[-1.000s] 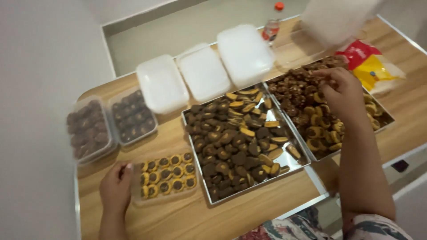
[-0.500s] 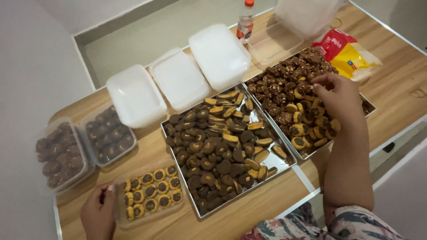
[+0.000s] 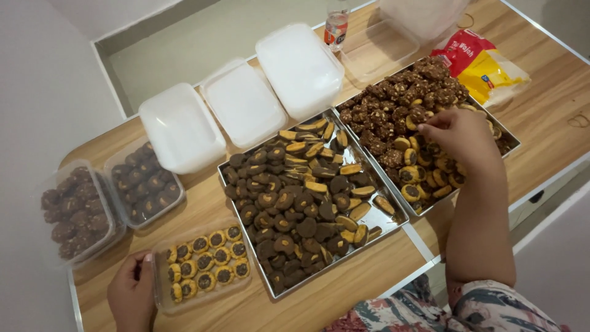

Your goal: Packing various types of cookies from large metal trays into smaller plastic containers.

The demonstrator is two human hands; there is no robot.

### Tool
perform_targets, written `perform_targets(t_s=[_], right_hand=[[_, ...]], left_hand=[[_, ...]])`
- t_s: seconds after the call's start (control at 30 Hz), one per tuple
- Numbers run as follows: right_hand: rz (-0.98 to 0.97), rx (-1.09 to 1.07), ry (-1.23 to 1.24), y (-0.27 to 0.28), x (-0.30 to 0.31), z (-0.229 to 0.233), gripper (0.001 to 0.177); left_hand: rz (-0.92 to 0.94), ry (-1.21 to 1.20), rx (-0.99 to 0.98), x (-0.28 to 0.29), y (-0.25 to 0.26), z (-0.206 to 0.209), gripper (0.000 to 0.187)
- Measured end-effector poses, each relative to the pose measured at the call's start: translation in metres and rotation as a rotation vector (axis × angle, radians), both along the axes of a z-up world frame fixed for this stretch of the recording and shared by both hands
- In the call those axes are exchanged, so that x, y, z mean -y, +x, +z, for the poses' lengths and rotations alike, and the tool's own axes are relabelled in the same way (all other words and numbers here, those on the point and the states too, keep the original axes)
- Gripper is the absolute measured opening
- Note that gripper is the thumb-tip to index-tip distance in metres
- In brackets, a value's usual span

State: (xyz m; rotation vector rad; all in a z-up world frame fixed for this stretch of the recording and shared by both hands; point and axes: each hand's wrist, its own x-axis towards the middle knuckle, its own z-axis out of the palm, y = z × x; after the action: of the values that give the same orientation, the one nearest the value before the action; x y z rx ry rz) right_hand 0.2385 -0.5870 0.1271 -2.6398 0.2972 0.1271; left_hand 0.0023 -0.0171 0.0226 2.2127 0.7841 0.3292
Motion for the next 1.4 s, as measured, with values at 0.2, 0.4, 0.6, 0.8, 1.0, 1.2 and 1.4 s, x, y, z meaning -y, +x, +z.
perform_targets(t_s=[0.2,0.4,0.6,0.8,1.0,1.2,1.4], right_hand=[[0.083,0.223,0.006,0.001,-0.003,-0.003,0.035],[-0.039,-0.011,-0.068,-0.005,-0.027,0.015,0.031],[-0.042,-0.052,-0.201,0.003,-0.024,0.003,0.052],[-0.007,-0.037,-0.23,0.007,-0.024,-0.006,0.055],[-0.022,-0.073,-0.251,0.007,-0.028,-0.004,0.058],[-0.021,-0.016,-0.205,0.015,-0.014,-0.019,0.048],[-0.03,-0.088,0.004,0.001,-0.023,0.012,0.039]], left_hand=[[0.045,-0.031,-0.035,0.008,0.001,0.01,0.021],[0.032,0.012,-0.062,-0.001,0.002,-0.001,0.026],[-0.014,0.033,-0.035,-0.001,0.0,0.001,0.026],[0.002,0.009,-0.03,0.004,0.001,0.008,0.023],[-0.003,-0.01,-0.012,0.001,0.0,0.004,0.02],[0.003,0.025,-0.074,-0.007,0.001,-0.004,0.022],[0.021,-0.022,-0.04,0.007,0.002,0.012,0.021]])
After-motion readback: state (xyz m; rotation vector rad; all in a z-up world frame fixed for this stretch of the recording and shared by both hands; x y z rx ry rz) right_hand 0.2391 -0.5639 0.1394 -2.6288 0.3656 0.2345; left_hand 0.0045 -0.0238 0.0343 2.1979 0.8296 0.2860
